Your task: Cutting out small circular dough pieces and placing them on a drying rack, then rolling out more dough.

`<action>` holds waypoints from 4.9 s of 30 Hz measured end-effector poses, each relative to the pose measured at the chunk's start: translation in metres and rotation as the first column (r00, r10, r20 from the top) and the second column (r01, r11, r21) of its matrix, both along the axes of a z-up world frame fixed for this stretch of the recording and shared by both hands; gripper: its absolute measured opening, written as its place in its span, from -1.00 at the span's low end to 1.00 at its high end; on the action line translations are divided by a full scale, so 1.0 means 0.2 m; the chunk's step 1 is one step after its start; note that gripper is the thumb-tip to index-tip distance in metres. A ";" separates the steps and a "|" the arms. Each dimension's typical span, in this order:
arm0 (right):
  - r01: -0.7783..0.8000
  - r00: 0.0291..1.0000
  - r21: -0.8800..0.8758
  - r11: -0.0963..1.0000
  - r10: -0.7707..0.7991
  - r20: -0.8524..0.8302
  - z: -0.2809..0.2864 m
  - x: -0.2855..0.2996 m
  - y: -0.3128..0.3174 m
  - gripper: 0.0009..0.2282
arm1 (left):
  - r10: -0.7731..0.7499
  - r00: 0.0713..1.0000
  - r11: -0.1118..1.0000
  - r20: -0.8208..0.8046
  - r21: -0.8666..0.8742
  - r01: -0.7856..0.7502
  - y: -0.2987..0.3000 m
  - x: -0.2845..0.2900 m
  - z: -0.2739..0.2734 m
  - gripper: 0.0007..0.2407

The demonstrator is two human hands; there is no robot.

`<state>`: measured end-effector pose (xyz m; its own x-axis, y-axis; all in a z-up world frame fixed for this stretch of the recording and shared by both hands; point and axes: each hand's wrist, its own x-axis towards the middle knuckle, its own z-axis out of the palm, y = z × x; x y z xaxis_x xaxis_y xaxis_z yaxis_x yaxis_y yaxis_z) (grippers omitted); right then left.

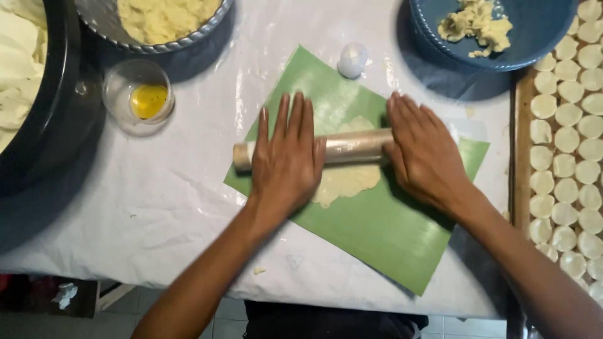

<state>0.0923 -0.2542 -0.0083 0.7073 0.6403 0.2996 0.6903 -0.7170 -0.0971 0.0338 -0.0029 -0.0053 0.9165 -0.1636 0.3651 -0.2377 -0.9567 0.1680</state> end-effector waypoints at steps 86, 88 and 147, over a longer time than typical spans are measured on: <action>0.065 0.994 0.032 0.997 -0.062 -0.090 0.02 -0.27 -0.15 -0.43 | 0.064 0.984 0.998 -0.164 0.028 -0.060 -0.08 -0.20 0.08 -0.28; 0.029 0.999 -0.058 0.998 -0.031 -0.033 -0.02 -0.43 -0.22 -0.37 | -0.015 0.976 0.999 -0.216 0.025 0.021 -0.10 -0.40 0.07 -0.34; -0.461 0.887 -0.091 0.883 0.455 -0.080 0.11 0.25 1.65 -0.59 | 0.278 0.960 0.950 -0.036 -0.136 -0.280 0.15 -0.57 0.01 -0.56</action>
